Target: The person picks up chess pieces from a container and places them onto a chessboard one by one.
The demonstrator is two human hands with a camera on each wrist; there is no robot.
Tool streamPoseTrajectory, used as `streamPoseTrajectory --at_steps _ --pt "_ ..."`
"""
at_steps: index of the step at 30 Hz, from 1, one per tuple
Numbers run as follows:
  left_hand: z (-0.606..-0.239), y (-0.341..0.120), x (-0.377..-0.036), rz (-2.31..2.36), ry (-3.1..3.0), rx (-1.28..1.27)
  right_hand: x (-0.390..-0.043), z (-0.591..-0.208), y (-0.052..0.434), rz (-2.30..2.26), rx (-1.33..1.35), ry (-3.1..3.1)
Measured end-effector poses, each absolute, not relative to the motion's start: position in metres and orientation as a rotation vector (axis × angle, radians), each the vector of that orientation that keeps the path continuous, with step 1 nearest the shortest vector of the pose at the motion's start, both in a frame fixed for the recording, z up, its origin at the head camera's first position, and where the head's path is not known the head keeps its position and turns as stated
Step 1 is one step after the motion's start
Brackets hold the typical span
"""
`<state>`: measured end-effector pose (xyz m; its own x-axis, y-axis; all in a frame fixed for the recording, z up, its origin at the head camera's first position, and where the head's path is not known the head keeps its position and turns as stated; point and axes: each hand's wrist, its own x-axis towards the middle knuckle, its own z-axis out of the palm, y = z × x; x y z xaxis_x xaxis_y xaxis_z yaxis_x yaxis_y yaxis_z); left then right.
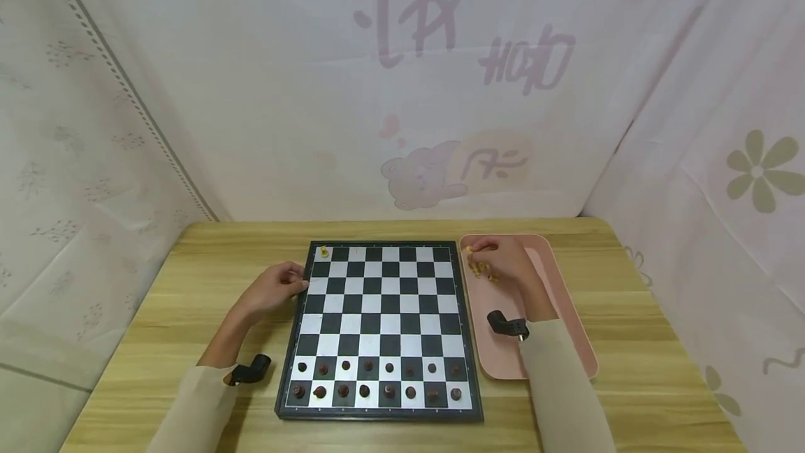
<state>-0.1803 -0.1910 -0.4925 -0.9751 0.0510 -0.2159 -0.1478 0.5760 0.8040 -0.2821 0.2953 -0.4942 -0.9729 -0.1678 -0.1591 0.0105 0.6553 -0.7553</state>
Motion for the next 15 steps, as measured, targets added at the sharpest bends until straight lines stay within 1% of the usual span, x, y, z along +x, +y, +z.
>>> streamPoseTrajectory --at_steps 7,15 --pt "-0.495 -0.192 -0.181 1.348 2.594 -0.095 -0.266 -0.488 0.298 -1.284 -0.202 2.643" --pt "-0.496 -0.193 -0.182 1.376 2.581 -0.104 -0.271 -0.487 0.293 -1.265 -0.168 2.707"
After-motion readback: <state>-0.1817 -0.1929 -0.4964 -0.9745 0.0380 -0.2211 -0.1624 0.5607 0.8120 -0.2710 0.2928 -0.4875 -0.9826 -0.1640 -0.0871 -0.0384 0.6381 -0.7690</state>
